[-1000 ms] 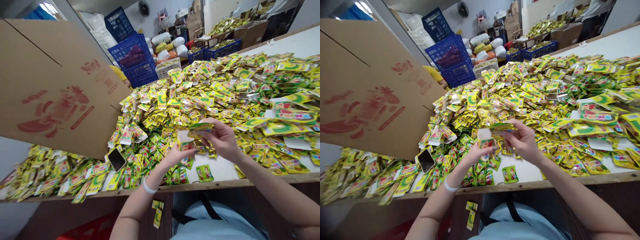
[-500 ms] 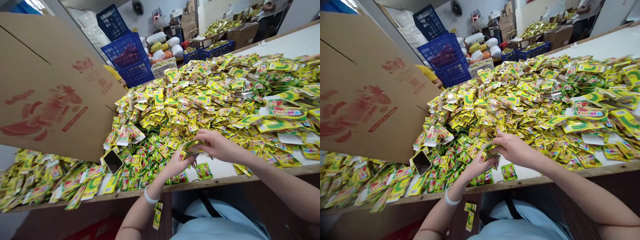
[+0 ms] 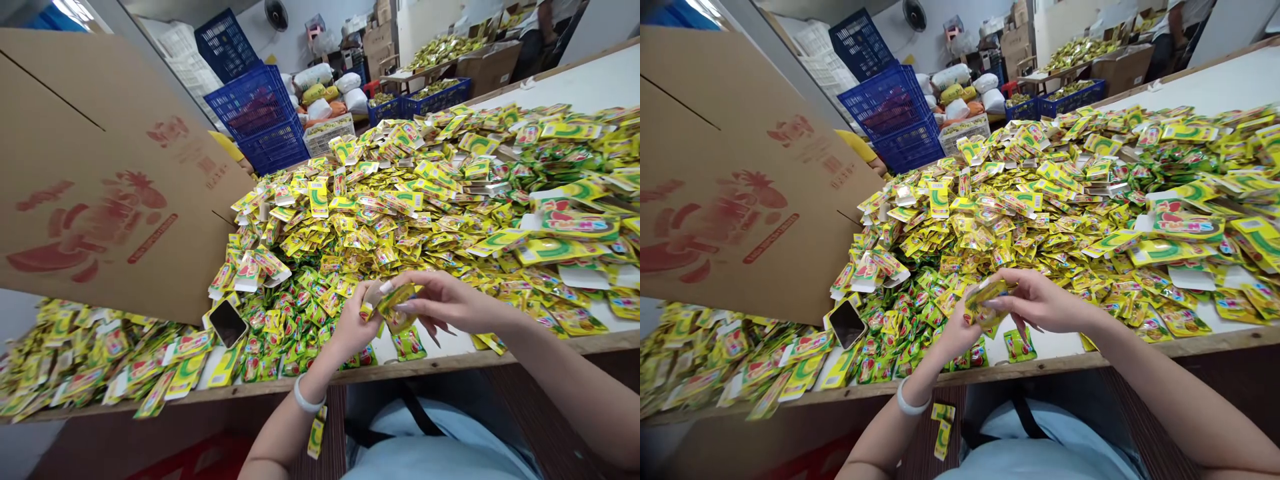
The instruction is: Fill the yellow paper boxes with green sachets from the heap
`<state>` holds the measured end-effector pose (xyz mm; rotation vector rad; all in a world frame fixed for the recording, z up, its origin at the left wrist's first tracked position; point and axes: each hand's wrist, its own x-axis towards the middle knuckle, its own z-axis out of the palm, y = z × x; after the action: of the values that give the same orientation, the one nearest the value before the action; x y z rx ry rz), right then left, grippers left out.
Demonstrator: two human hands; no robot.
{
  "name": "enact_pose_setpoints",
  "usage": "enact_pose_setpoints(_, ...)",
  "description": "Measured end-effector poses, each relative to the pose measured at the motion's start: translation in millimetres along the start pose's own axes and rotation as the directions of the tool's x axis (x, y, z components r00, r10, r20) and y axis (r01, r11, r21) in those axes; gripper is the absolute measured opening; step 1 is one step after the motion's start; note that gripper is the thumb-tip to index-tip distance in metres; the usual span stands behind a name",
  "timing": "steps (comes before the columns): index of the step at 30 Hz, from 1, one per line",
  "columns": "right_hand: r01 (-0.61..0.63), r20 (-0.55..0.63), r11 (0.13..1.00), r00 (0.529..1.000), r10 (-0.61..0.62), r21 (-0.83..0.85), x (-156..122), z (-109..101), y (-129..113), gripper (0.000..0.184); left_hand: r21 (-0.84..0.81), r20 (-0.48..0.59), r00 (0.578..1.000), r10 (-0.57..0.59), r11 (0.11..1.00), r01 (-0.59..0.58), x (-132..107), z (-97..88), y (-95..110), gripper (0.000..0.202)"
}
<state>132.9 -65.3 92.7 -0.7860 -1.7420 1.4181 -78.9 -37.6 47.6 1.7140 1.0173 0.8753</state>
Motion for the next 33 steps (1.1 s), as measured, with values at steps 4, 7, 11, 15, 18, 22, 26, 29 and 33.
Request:
enact_pose_setpoints(4,0.124,0.017,0.953,0.992,-0.124,-0.277,-10.2,10.0,-3.1,0.022,0.393,-0.055,0.98,0.189,0.907,-0.152,-0.7,-6.2,-6.6,0.043)
enact_pose_setpoints(7,0.177,0.064,0.817,0.983,-0.17,-0.549,-11.1,18.8,-4.4,0.025,0.623,-0.03,0.943,0.331,0.744,-0.241,0.2,-6.5,-7.3,0.044)
enact_pose_setpoints(11,0.152,0.124,0.651,0.988,-0.088,-0.743,-9.9,30.1,-2.2,0.026,0.783,-0.016,0.86,0.51,0.542,-0.306,4.9,-4.2,-6.9,0.043)
enact_pose_setpoints(15,0.133,0.069,0.427,0.984,-0.162,-0.894,-14.3,49.4,5.8,0.03,0.792,-0.073,0.87,0.487,0.559,-0.246,8.2,-3.5,-10.7,0.045)
enact_pose_setpoints(18,0.173,0.072,0.294,0.944,-0.323,-0.94,-19.4,66.6,10.2,0.03,0.728,-0.14,0.889,0.437,0.653,-0.206,8.2,-2.3,-10.5,0.045)
enact_pose_setpoints(22,0.229,0.092,0.249,0.881,-0.464,-0.941,-25.9,71.1,5.2,0.029,0.516,-0.138,0.935,0.326,0.83,-0.213,6.1,1.0,-3.0,0.033)
enact_pose_setpoints(26,0.344,-0.124,0.631,0.807,-0.577,-0.695,-26.5,44.4,-1.1,0.029,0.095,0.047,0.987,0.154,0.983,-0.158,2.1,3.3,5.4,0.024)
enact_pose_setpoints(29,0.414,-0.337,0.82,0.765,-0.549,-0.395,-14.8,22.6,2.7,0.02,-0.132,0.185,0.982,0.03,0.991,-0.005,-2.9,3.8,15.1,0.036)
enact_pose_setpoints(33,0.43,-0.333,0.809,0.754,-0.566,-0.401,2.5,12.2,8.2,0.013,-0.244,0.263,0.962,-0.073,0.96,0.139,-9.8,3.6,26.5,0.041)
